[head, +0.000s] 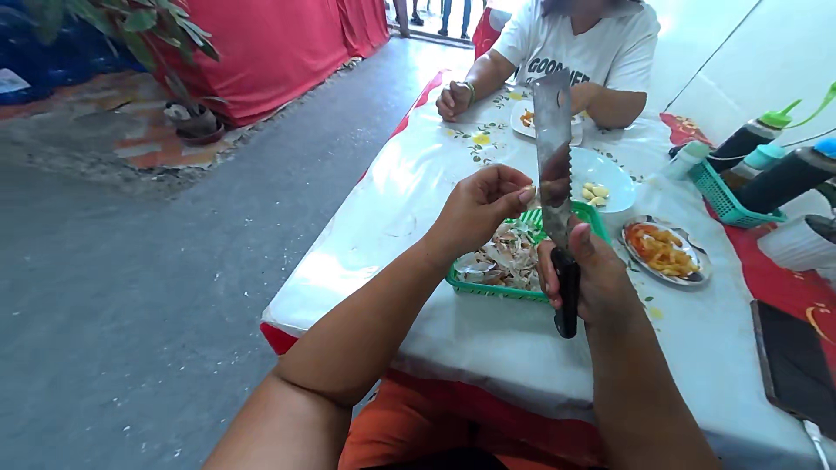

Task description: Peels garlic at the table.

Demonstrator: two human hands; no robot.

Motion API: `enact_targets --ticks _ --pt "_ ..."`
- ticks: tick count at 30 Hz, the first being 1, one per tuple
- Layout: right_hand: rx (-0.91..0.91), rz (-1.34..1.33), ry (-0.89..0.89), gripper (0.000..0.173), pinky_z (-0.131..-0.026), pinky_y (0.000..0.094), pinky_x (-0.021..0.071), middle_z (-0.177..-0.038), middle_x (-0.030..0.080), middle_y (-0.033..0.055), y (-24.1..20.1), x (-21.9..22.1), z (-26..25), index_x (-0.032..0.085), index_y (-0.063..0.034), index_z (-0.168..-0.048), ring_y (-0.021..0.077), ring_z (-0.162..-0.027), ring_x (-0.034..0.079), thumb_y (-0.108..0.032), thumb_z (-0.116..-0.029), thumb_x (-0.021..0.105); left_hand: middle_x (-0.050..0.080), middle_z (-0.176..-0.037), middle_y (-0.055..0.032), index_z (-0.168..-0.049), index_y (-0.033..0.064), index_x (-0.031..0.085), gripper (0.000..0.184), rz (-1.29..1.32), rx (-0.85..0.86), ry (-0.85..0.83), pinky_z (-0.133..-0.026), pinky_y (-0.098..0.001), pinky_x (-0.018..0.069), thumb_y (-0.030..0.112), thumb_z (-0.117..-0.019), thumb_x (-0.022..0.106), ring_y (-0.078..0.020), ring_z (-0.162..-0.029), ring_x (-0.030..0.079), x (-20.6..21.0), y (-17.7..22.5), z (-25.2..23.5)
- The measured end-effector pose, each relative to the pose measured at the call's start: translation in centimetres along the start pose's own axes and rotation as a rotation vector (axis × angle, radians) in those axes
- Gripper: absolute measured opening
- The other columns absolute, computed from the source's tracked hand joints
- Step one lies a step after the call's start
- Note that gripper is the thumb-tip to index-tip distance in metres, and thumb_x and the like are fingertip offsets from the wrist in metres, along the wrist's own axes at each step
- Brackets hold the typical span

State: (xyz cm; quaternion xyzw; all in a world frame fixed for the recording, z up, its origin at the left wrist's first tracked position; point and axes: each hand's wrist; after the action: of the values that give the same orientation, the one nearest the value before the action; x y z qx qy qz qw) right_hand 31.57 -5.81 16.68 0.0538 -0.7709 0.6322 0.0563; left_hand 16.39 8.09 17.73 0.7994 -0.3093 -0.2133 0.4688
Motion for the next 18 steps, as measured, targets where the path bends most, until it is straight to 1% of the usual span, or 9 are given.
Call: enact_targets --ticks 4,7,9,13,16,18 --pt "-0.002 0.0 -0.004 0.071 -0.04 0.0207 0.0523 -0.061 0.054 0.0 0.0 -0.02 0.0 0.039 -0.026 -0.155 0.0081 -0.043 0.055 -0.065 -0.0967 0.053 0.071 -0.093 -0.0025 -0.115 0.0001 0.063 0.017 -0.006 -0.019 -0.02 -0.079 -0.026 0.0613 0.004 -0.0983 0.066 -0.0086 -0.082 0.07 0.16 0.06 0.05" --pt "-0.001 0.006 0.018 0.069 -0.04 0.0205 0.052 -0.062 0.054 -0.0008 -0.08 0.09 0.01 0.04 -0.025 -0.153 0.0076 -0.043 0.055 -0.064 -0.0977 0.052 0.071 -0.091 -0.0023 -0.11 0.0013 0.064 0.013 0.005 -0.039 -0.007 -0.078 -0.0264 0.0616 0.006 -0.0978 0.067 -0.0087 -0.082 0.071 0.18 0.15 0.06" --pt "-0.002 -0.007 0.031 0.068 -0.041 0.0205 0.0519 -0.063 0.055 -0.0002 -0.06 0.12 0.08 0.041 -0.0251 -0.153 0.008 -0.043 0.055 -0.064 -0.0977 0.052 0.072 -0.092 -0.0028 -0.11 0.0015 0.064 0.012 0.024 -0.043 -0.011 -0.079 -0.0265 0.0619 0.006 -0.0987 0.067 -0.0095 -0.082 0.071 0.14 0.19 0.08" --pt "-0.015 -0.007 -0.01 0.072 -0.041 0.0205 0.0526 -0.063 0.056 0.0001 0.03 0.09 0.13 0.037 -0.0261 -0.156 0.008 -0.043 0.056 -0.065 -0.0972 0.052 0.071 -0.092 -0.0028 -0.11 0.0015 0.063 0.012 0.045 -0.048 -0.004 -0.078 -0.0265 0.062 0.006 -0.0993 0.065 -0.0098 -0.082 0.072 0.18 0.28 0.13" --pt "-0.013 0.005 -0.014 0.069 -0.041 0.0201 0.0526 -0.062 0.056 -0.0005 -0.01 0.11 0.03 0.039 -0.0265 -0.155 0.0074 -0.044 0.057 -0.062 -0.0979 0.054 0.071 -0.091 -0.0023 -0.11 0.0022 0.063 0.011 0.051 -0.052 -0.004 -0.077 -0.0265 0.0621 0.005 -0.0991 0.065 -0.0096 -0.082 0.071 0.14 0.32 0.11" --pt "-0.004 0.01 0.015 0.067 -0.041 0.0203 0.0523 -0.062 0.055 -0.0006 -0.14 0.15 0.01 0.04 -0.0258 -0.155 0.0076 -0.044 0.057 -0.06 -0.0992 0.054 0.071 -0.091 -0.0018 -0.11 0.0021 0.064 0.012 0.069 -0.062 -0.01 -0.078 -0.0267 0.0619 0.005 -0.0989 0.066 -0.0096 -0.082 0.071 0.1 0.4 0.05"
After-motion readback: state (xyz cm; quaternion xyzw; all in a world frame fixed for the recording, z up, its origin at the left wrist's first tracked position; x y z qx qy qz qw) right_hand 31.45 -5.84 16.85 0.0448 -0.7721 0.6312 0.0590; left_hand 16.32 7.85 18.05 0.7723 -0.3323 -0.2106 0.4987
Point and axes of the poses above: each hand's wrist, its own z-axis away from the middle knuckle, its own x-axis out of the palm, y = z × x
